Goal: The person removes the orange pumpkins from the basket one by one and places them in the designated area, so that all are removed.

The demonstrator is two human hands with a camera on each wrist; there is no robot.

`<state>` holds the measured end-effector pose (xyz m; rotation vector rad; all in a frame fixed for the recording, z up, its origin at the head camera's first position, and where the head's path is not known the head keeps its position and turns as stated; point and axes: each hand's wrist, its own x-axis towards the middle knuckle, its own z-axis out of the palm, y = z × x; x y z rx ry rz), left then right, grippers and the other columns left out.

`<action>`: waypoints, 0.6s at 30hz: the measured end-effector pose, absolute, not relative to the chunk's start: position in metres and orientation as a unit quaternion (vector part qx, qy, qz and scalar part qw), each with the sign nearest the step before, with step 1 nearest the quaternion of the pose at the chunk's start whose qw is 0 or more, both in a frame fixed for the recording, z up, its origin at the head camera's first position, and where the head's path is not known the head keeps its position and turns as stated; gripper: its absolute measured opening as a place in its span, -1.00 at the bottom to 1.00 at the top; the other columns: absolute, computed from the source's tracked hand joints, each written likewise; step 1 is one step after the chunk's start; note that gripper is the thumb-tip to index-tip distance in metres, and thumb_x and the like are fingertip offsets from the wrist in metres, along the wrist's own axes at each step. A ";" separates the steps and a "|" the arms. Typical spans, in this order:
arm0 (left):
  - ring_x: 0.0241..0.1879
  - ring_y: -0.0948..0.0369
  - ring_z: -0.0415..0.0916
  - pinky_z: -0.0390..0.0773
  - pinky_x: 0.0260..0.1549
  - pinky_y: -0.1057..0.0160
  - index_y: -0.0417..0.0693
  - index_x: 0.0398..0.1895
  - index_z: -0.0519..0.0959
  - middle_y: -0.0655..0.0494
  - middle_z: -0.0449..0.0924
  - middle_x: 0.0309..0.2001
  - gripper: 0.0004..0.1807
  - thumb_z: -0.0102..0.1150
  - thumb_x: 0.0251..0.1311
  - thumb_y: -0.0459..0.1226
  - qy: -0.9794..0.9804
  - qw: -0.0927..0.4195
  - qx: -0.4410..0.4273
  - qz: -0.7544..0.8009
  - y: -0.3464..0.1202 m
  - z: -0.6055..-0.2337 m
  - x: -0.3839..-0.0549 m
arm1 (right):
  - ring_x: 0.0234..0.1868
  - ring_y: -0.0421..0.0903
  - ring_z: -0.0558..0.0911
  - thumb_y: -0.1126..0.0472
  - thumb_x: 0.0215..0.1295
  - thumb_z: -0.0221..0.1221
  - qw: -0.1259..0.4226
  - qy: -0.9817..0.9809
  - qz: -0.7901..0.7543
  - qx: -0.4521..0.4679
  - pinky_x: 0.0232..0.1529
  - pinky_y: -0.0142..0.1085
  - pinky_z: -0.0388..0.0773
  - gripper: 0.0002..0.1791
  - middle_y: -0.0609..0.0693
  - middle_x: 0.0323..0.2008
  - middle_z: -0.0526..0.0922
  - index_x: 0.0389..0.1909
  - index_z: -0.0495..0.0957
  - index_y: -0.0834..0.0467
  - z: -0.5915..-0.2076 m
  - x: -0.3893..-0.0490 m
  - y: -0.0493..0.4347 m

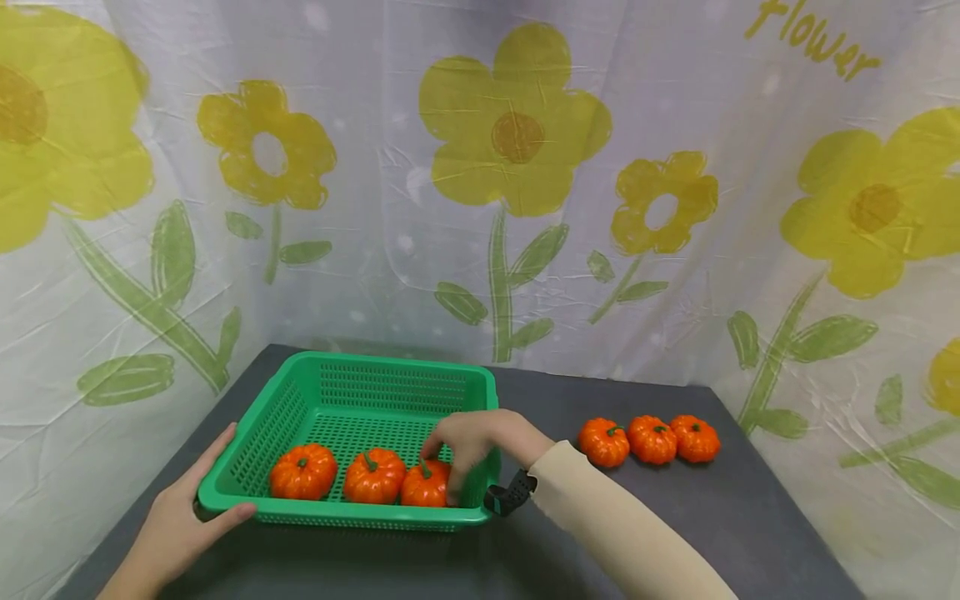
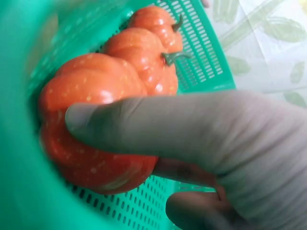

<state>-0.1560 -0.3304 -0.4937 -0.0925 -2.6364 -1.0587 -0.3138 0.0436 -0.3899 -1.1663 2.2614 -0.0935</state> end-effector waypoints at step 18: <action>0.30 -0.47 0.37 0.45 -0.03 -0.56 0.23 0.78 -0.09 -0.47 0.23 0.53 0.19 0.51 0.24 -0.05 -0.919 0.144 -0.029 -0.366 -0.332 -0.496 -0.157 | 0.34 -0.21 0.56 -0.09 0.15 0.56 0.248 0.853 -0.093 -0.449 0.30 -0.32 0.55 -0.19 -0.12 0.34 0.62 0.43 0.57 0.04 -0.379 -0.313 0.056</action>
